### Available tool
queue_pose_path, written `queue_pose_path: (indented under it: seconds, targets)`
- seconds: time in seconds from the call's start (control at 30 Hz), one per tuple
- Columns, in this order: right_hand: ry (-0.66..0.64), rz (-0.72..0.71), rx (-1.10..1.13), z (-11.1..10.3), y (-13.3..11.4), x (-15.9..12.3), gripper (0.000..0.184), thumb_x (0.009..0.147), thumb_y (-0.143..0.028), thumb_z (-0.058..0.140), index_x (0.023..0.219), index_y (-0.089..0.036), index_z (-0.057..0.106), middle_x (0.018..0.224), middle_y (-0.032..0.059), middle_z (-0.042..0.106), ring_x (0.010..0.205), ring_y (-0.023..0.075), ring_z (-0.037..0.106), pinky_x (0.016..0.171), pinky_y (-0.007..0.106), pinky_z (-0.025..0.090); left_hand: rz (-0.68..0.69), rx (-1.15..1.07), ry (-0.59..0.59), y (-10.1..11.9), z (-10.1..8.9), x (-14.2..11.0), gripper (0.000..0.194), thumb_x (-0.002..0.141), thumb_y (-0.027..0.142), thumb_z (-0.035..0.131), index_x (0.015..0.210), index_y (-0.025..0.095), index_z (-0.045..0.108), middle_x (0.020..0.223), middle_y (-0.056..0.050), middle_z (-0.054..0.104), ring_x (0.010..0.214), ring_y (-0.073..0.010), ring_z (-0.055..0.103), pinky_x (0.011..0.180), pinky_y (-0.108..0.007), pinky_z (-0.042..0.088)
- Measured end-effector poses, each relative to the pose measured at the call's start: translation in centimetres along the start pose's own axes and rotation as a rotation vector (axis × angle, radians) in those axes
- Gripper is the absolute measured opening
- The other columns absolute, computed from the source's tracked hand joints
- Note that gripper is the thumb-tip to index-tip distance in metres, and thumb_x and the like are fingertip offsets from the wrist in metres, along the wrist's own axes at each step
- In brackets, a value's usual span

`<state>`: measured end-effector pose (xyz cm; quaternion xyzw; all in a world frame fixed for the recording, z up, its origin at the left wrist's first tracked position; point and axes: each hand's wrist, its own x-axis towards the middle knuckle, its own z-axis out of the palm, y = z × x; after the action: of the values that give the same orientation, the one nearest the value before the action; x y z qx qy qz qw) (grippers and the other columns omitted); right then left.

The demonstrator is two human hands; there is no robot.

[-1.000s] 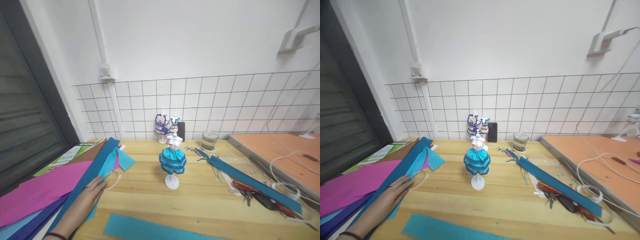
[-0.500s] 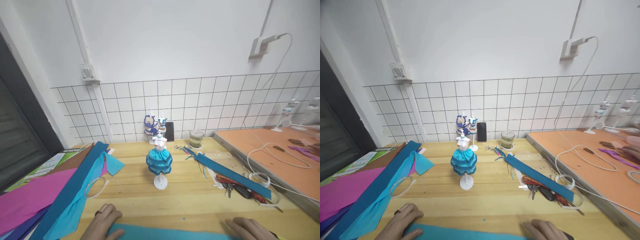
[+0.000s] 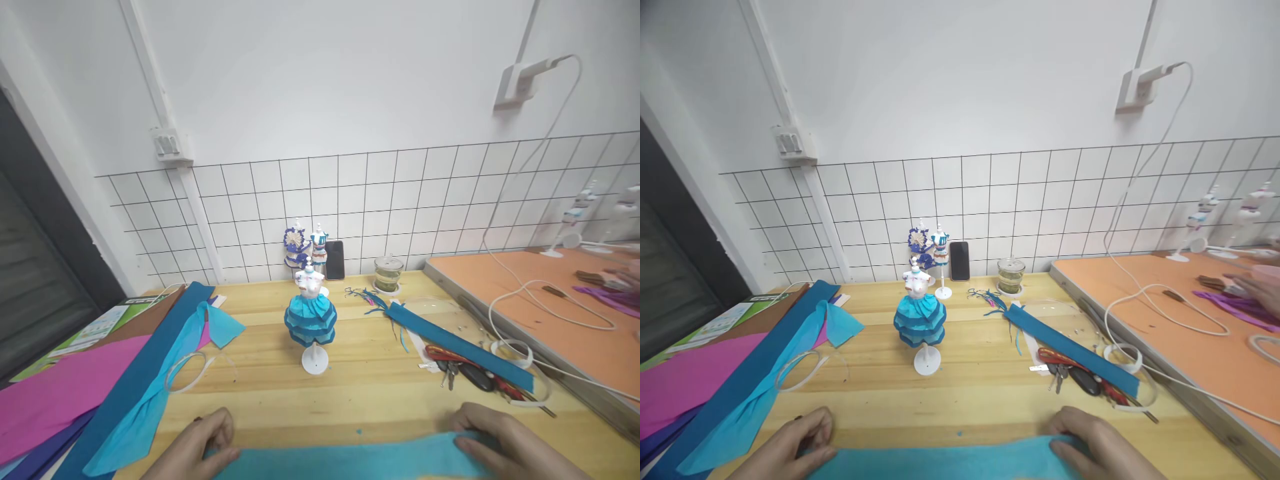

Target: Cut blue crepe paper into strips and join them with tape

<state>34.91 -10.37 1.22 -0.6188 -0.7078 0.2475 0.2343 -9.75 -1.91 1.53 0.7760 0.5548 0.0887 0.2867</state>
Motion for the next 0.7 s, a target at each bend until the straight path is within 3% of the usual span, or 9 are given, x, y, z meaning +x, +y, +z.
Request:
queue_pose_path:
  seconds: [0.07, 0.17, 0.37, 0.5, 0.63, 0.7]
  targets:
    - [-0.024, 0.013, 0.049, -0.4, 0.2, 0.6, 0.013, 0.08, -0.029, 0.052, 0.076, -0.023, 0.063, 0.073, -0.0011, 0.065, 0.07, 0.0162, 0.062, 0.063, 0.02, 0.048, -0.024, -0.004, -0.024, 0.2, -0.2, 0.2, 0.012, 0.073, 0.027, 0.052, 0.082, 0.021, 0.049, 0.065, 0.006, 0.045, 0.064, -0.0117, 0.044, 0.06, -0.021, 0.033]
    - [-0.027, 0.025, 0.091, -0.7, 0.8, 1.5, 0.015, 0.08, -0.033, 0.051, 0.077, -0.021, 0.061, 0.072, 0.0008, 0.064, 0.069, 0.0173, 0.061, 0.061, 0.022, 0.049, -0.046, 0.024, -0.056, 0.5, -0.5, 0.6, 0.023, 0.07, 0.022, 0.051, 0.093, 0.021, 0.053, 0.062, 0.006, 0.044, 0.063, -0.0119, 0.043, 0.057, -0.021, 0.031]
    - [-0.07, 0.06, 0.085, -0.9, 1.4, 2.2, 0.019, 0.08, -0.036, 0.051, 0.085, -0.021, 0.063, 0.082, 0.0026, 0.067, 0.079, 0.0191, 0.062, 0.069, 0.024, 0.049, 0.057, 0.088, -0.055, 2.3, 0.1, 1.4, 0.014, 0.068, 0.028, 0.058, 0.078, 0.019, 0.058, 0.073, 0.002, 0.052, 0.072, -0.0141, 0.046, 0.063, -0.023, 0.034]
    - [-0.066, 0.077, 0.036, -1.4, 1.2, 2.2, 0.02, 0.08, -0.037, 0.051, 0.083, -0.023, 0.065, 0.083, 0.0022, 0.068, 0.08, 0.0195, 0.063, 0.069, 0.024, 0.05, 0.138, 0.104, -0.107, 4.0, 1.4, 1.9, 0.011, 0.063, 0.022, 0.065, 0.07, 0.019, 0.058, 0.079, 0.0, 0.057, 0.08, -0.0157, 0.048, 0.071, -0.025, 0.035]
    - [0.006, 0.029, 0.038, -2.1, 0.6, 1.8, 0.022, 0.077, -0.041, 0.054, 0.08, -0.023, 0.068, 0.082, 0.0034, 0.07, 0.075, 0.0205, 0.065, 0.064, 0.025, 0.052, 0.192, 0.068, -0.174, 5.3, 1.5, 2.1, 0.005, 0.067, 0.014, 0.057, 0.064, 0.018, 0.055, 0.078, 0.001, 0.057, 0.08, -0.0142, 0.049, 0.072, -0.024, 0.035]
    - [0.174, 0.034, -0.019, -2.1, 0.4, 1.6, 0.023, 0.07, -0.044, 0.06, 0.069, -0.023, 0.068, 0.074, 0.0034, 0.07, 0.065, 0.0202, 0.065, 0.057, 0.023, 0.052, 0.178, 0.059, -0.189, 5.7, 1.3, 2.1, 0.005, 0.069, 0.015, 0.054, 0.067, 0.019, 0.055, 0.078, 0.001, 0.057, 0.079, -0.0138, 0.049, 0.071, -0.024, 0.036]
